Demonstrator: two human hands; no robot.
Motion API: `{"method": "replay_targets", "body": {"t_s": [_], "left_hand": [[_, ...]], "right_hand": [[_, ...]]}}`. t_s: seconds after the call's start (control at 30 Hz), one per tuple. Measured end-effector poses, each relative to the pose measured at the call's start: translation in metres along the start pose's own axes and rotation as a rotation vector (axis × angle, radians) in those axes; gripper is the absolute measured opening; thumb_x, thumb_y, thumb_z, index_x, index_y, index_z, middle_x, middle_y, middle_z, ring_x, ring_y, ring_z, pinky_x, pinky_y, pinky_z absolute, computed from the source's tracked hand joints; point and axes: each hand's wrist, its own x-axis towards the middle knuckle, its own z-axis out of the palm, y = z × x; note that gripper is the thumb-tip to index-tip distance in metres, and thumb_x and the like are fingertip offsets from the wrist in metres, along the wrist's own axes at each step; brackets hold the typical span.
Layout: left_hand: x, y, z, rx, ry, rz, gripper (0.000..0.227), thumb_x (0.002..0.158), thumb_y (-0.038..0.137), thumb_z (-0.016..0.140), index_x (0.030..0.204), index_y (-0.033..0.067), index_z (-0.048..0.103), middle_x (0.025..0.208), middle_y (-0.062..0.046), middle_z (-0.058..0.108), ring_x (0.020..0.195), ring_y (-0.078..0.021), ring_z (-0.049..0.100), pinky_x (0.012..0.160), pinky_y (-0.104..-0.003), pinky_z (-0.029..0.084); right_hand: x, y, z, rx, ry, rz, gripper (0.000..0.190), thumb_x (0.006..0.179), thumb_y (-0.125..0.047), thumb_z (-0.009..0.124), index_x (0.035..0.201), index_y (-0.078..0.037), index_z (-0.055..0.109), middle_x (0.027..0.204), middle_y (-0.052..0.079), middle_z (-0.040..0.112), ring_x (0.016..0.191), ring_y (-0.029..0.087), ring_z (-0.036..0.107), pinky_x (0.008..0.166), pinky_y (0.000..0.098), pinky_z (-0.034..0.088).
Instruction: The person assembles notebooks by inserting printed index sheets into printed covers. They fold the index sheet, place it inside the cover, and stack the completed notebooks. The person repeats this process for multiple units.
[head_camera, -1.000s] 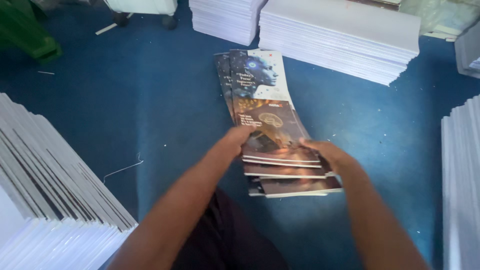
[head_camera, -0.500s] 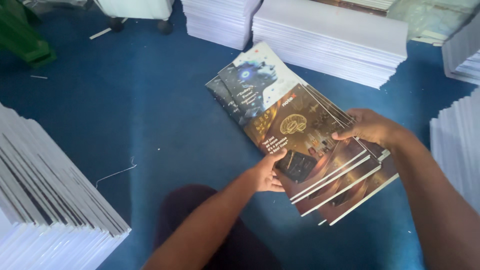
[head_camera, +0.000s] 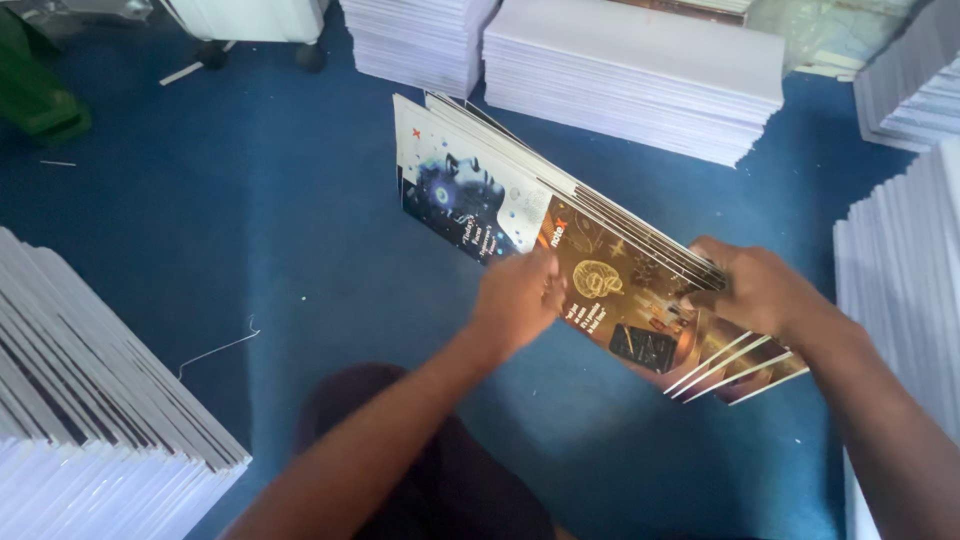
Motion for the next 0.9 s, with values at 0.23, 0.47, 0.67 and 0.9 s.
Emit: {"method": "replay_targets", "body": {"t_s": [0.23,0.47,0.67,0.9], "left_hand": [[0.072,0.023,-0.037,0.358,0.059,0.261,0.086,0.067,0.019,0.082,0.145,0.0097,0.047,0.156,-0.018,0.039,0.145,-0.0375,0.033,0.108,-0.064,0.035],[0.102,0.015,-0.017,0.477,-0.298,0.298,0.109,0.06,0.023,0.089,0.152,0.0133,0.033,0.154,-0.015,0.035,0.147,-0.0374,0.024,0.112,-0.067,0.022],[0.089,0.001,-0.009,0.447,-0.16,0.392,0.069,0.063,0.027,0.091,0.123,0.0123,0.06,0.119,-0.012,0.057,0.122,-0.0331,0.051,0.118,-0.056,0.03],[0.065,-0.007,-0.017,0.376,-0.153,0.355,0.035,0.073,0.027,0.086,0.1,0.0148,0.067,0.097,-0.002,0.066,0.101,-0.025,0.059,0.092,-0.044,0.041]], "right_hand": [[-0.025,-0.005,0.012,-0.095,0.117,-0.079,0.052,0.084,-0.02,0.074,0.134,-0.016,0.057,0.112,0.018,0.073,0.107,0.038,0.068,0.092,0.0465,0.052],[-0.039,0.009,0.038,0.045,0.24,-0.08,0.061,0.083,-0.017,0.07,0.141,-0.016,0.052,0.124,0.017,0.068,0.111,0.038,0.066,0.094,0.0466,0.051],[-0.048,0.001,0.073,-0.276,0.382,-0.041,0.077,0.078,-0.024,0.075,0.147,-0.014,0.042,0.118,0.014,0.067,0.107,0.035,0.067,0.092,0.0499,0.052],[-0.058,0.003,0.078,-0.161,0.423,-0.043,0.046,0.083,-0.024,0.074,0.127,-0.018,0.061,0.119,0.01,0.071,0.103,0.036,0.069,0.091,0.0491,0.053]]}}
